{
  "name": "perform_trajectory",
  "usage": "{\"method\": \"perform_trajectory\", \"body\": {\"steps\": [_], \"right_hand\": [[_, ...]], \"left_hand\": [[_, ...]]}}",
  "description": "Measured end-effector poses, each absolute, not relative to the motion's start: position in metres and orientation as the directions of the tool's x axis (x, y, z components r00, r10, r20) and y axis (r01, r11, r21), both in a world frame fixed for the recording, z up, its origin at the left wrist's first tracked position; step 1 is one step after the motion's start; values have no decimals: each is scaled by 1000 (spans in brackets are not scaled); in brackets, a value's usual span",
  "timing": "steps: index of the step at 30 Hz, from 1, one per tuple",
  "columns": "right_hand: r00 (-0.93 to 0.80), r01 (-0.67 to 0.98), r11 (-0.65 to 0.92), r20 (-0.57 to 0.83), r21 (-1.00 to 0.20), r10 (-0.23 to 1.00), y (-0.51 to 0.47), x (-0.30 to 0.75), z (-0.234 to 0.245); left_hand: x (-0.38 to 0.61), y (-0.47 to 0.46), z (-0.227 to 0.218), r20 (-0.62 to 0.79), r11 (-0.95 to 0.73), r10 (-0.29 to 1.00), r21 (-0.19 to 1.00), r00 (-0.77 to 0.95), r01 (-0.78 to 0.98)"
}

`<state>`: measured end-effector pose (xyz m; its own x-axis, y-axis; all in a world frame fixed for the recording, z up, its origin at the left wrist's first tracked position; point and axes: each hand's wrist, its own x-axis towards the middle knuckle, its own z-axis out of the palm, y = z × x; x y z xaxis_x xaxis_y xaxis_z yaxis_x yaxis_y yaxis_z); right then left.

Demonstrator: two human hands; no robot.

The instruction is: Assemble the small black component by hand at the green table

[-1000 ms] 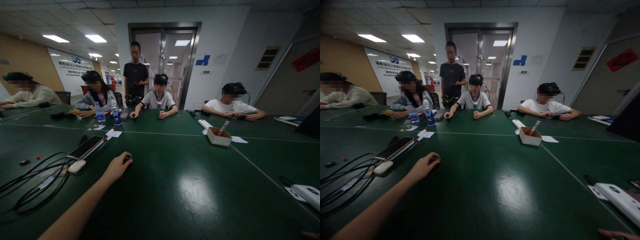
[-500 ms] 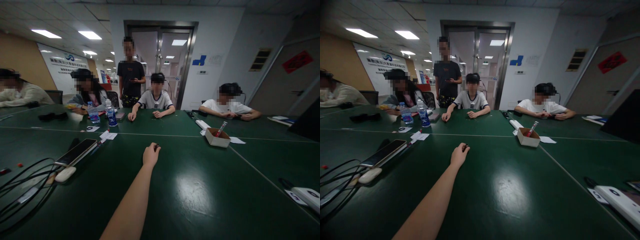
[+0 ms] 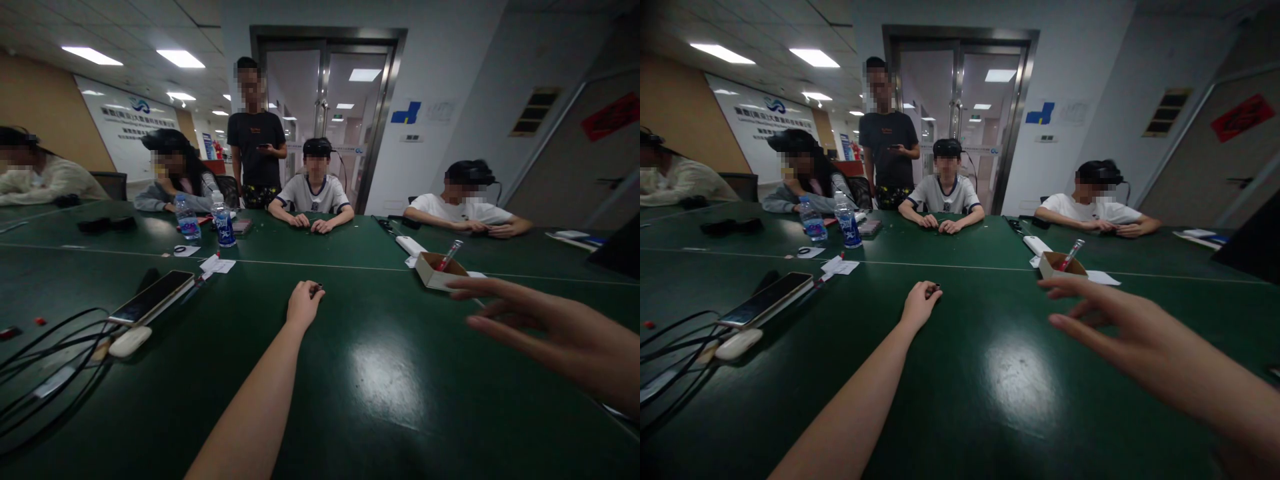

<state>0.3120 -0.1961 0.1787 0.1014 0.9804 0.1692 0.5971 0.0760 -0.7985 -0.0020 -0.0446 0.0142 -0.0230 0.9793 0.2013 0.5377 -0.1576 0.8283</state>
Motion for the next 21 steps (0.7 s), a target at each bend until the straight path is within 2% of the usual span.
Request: {"method": "perform_trajectory", "body": {"steps": [1, 3, 7, 10, 13, 16, 21], "right_hand": [[-36, 599, 128, 133, -791, 990, -182, 291, 187], [-204, 537, 183, 84, -823, 975, -148, 252, 189], [-382, 355, 101, -45, -929, 923, -82, 200, 141], [-308, 234, -94, -166, -968, 937, -51, 173, 88], [-342, -92, -225, -181, -970, 922, -38, 152, 45], [-415, -290, -244, -108, -925, 903, -35, 145, 21], [-346, -385, -194, -54, -902, 937, -29, 151, 10]], "left_hand": [[-2, -43, 13, 205, -158, 978, 845, -36, 511], [-1, -38, 10, 238, -186, 969, 886, -72, 425], [2, -24, 1, 308, -293, 939, 950, -155, 110], [3, -16, -2, 304, -317, 935, 947, -185, -47], [2, -15, -2, 287, -308, 940, 947, -184, -96], [2, -16, -2, 288, -307, 941, 947, -178, -93], [3, -18, -2, 269, -277, 959, 956, -90, -95]]}}
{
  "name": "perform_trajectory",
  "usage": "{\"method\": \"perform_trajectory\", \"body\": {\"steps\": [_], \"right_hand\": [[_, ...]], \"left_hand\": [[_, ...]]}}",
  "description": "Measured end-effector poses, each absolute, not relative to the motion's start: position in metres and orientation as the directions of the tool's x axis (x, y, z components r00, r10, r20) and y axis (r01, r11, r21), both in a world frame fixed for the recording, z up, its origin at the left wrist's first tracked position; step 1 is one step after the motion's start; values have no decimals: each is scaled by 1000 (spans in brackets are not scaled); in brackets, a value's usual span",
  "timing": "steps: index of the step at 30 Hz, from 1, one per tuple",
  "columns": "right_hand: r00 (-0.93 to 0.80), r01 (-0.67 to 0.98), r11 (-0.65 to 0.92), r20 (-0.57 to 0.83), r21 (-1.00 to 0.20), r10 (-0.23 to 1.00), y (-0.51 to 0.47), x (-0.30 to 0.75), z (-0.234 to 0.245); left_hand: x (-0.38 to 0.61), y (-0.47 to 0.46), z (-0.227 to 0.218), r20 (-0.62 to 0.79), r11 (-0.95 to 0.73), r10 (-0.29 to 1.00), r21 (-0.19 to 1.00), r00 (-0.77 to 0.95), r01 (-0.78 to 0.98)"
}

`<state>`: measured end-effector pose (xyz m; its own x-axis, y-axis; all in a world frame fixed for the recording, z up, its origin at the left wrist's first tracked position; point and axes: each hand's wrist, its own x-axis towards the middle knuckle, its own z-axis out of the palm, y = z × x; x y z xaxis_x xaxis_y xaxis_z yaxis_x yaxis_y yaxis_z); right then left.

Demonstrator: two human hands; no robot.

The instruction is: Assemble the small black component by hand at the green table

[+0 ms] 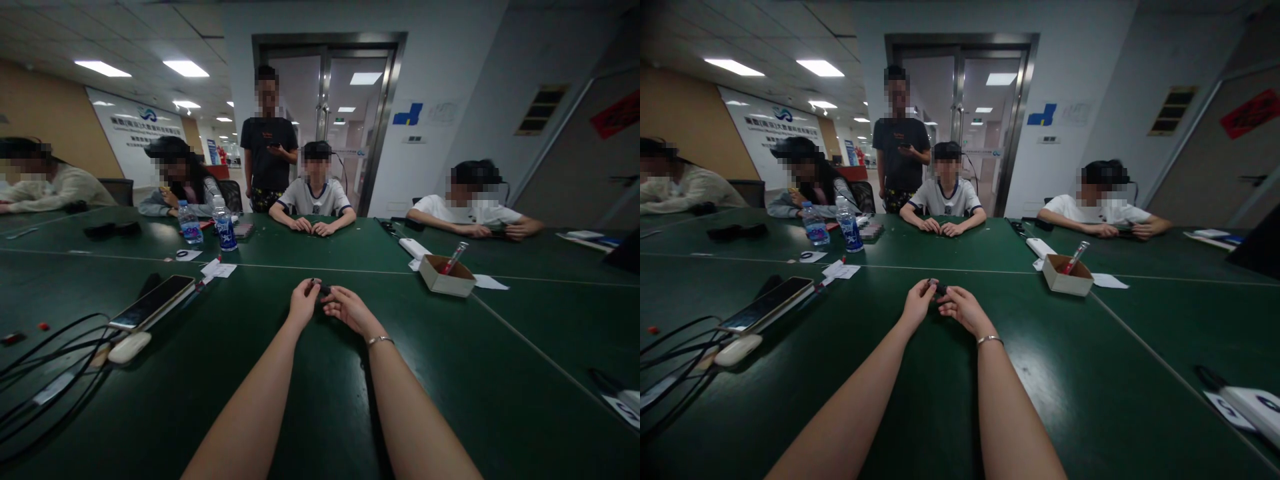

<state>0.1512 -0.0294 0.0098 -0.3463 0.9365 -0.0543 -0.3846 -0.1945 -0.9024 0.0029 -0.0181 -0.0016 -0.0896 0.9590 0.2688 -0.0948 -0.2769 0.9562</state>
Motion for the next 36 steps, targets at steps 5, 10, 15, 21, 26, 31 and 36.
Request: {"method": "perform_trajectory", "body": {"steps": [5, 10, 15, 21, 26, 31, 36], "right_hand": [[-311, -396, -200, -74, -896, 948, -25, 151, 10], [-241, -451, -167, -61, -877, 969, -23, 152, 9], [-170, -450, -119, -46, -885, 984, -22, 153, 9], [-178, -415, -83, -8, -906, 984, -23, 152, 8], [-164, -430, -83, -12, -899, 986, -21, 153, 5], [-186, -432, -91, -10, -897, 982, -21, 154, 4], [-192, -430, -91, -8, -898, 981, -22, 154, 6]], "left_hand": [[2, -16, -6, 293, -300, 952, 951, -91, -80], [1, -12, -9, 286, -300, 946, 950, -152, -81], [1, -16, -6, 289, -311, 939, 944, -186, -107], [1, -15, -7, 296, -318, 944, 935, -144, -158], [0, -12, -10, 289, -306, 950, 936, -120, -173], [-3, -12, -10, 263, -277, 959, 949, -108, -147], [-4, -14, -7, 233, -249, 966, 955, -108, -161]]}}
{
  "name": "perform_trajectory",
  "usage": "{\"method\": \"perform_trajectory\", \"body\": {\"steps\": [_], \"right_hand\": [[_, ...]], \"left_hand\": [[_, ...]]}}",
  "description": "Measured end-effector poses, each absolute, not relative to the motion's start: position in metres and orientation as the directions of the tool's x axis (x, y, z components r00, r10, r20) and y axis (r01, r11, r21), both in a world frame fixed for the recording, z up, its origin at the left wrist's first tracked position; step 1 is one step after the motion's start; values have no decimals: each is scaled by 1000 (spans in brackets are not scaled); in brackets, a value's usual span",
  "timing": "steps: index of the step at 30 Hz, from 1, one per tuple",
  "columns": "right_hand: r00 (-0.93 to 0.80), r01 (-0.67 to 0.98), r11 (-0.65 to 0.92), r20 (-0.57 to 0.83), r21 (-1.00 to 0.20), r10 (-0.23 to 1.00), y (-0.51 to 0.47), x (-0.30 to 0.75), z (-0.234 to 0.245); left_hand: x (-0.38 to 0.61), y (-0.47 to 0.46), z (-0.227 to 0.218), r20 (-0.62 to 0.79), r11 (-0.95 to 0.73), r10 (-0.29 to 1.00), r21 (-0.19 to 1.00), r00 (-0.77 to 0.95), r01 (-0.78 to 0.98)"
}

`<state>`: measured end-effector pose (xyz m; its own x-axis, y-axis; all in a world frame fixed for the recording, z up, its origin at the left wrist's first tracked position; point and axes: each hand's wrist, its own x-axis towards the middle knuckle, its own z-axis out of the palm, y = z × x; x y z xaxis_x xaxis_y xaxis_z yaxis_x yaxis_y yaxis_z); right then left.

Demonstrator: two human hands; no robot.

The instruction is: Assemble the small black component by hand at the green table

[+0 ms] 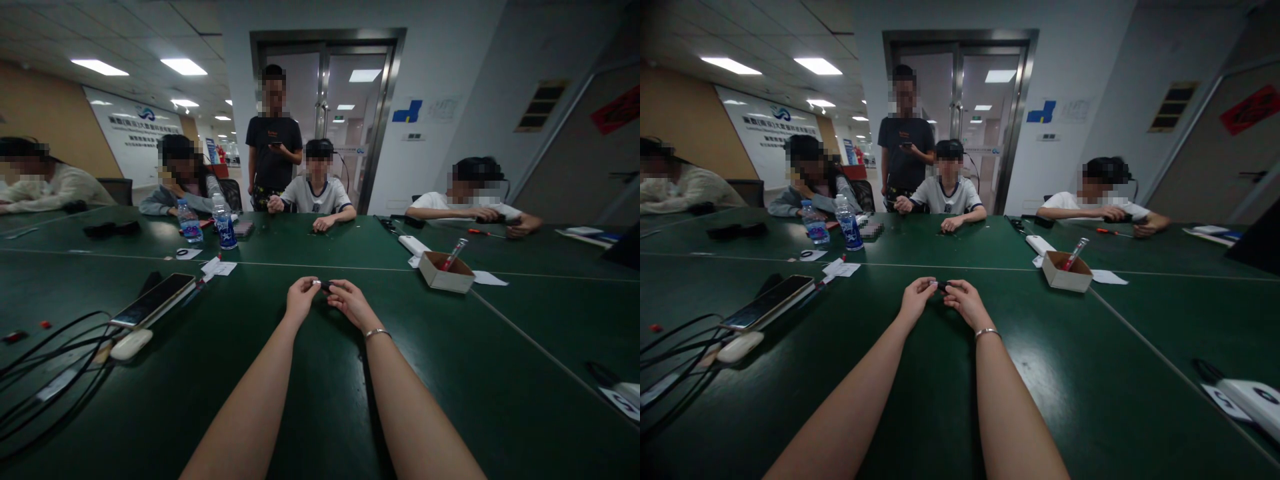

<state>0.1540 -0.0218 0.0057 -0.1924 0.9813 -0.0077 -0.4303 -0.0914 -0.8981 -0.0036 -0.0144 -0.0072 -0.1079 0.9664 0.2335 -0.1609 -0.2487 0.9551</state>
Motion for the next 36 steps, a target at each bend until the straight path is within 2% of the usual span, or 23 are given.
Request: {"method": "perform_trajectory", "body": {"steps": [15, 36], "right_hand": [[-205, -417, -90, -3, -904, 979, -23, 154, 6], [-217, -399, -62, 29, -915, 976, -23, 154, 5]], "left_hand": [[-1, -17, -3, 176, -195, 978, 964, -112, -183], [-3, -18, -2, 190, -207, 973, 969, -134, -133]]}}
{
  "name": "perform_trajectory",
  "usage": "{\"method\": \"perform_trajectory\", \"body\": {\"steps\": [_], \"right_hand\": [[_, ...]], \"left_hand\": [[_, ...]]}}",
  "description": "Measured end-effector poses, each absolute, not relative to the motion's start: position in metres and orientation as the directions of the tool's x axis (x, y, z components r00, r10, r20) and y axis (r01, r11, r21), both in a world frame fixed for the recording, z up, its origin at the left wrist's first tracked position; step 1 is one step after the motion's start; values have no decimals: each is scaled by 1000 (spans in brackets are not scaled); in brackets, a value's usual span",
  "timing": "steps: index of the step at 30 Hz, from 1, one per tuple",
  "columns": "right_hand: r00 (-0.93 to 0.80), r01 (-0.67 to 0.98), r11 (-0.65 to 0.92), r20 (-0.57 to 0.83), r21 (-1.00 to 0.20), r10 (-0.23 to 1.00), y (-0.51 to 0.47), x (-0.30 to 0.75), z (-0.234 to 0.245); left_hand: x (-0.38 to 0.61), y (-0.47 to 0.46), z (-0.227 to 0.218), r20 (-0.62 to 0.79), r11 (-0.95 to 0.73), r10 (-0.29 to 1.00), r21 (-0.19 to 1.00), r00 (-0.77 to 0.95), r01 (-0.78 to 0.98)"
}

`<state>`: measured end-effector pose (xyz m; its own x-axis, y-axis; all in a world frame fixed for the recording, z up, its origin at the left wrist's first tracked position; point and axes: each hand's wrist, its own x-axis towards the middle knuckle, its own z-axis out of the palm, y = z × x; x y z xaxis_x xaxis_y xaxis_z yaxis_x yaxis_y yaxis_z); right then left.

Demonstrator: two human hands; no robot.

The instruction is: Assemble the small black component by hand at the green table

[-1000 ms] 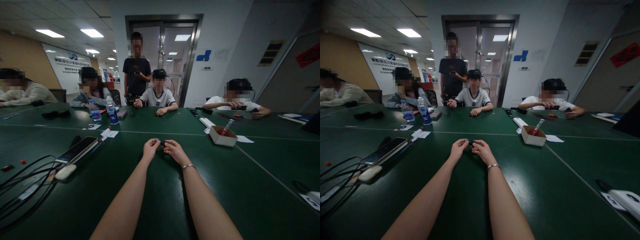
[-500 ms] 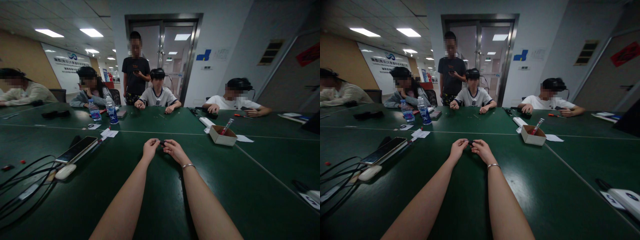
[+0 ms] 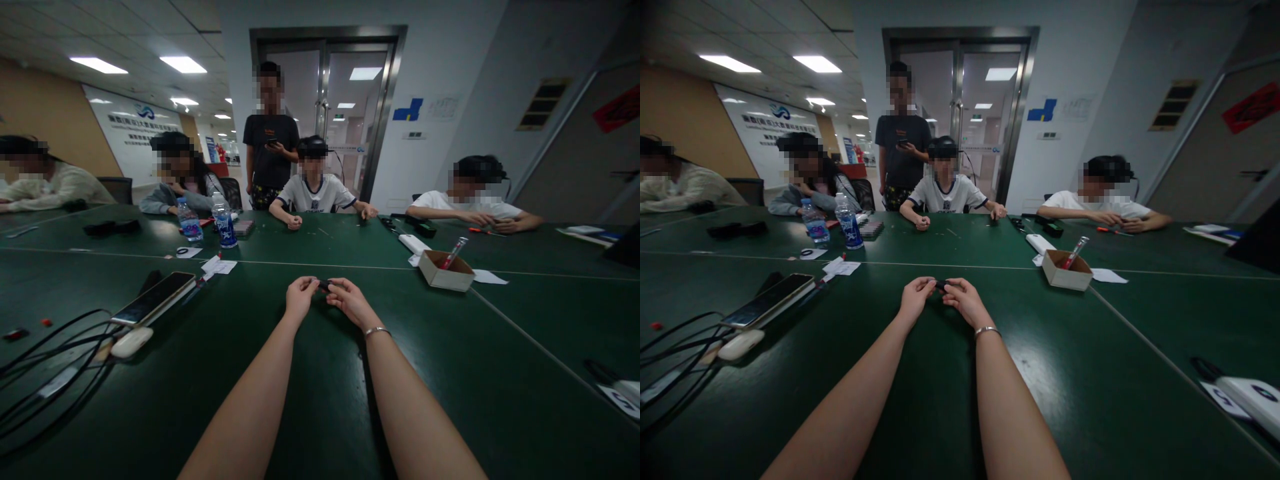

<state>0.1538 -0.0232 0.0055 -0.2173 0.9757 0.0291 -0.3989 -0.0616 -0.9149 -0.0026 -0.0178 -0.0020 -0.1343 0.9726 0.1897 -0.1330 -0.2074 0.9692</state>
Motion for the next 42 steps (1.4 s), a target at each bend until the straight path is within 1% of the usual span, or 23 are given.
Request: {"method": "perform_trajectory", "body": {"steps": [9, 20, 35, 42], "right_hand": [[-217, -406, -50, 43, -913, 975, -23, 154, 5], [-216, -408, -39, 55, -912, 975, -23, 154, 5], [-231, -411, -54, 47, -910, 972, -23, 154, 4], [-271, -401, -52, 64, -915, 961, -24, 155, 6]], "left_hand": [[-2, -17, -2, 169, -190, 975, 969, -142, -156], [-2, -18, -1, 186, -201, 970, 976, -155, -85], [-2, -22, 4, 172, -142, 972, 973, -160, 180], [-2, -26, 8, 157, -131, 977, 976, -147, 173]]}}
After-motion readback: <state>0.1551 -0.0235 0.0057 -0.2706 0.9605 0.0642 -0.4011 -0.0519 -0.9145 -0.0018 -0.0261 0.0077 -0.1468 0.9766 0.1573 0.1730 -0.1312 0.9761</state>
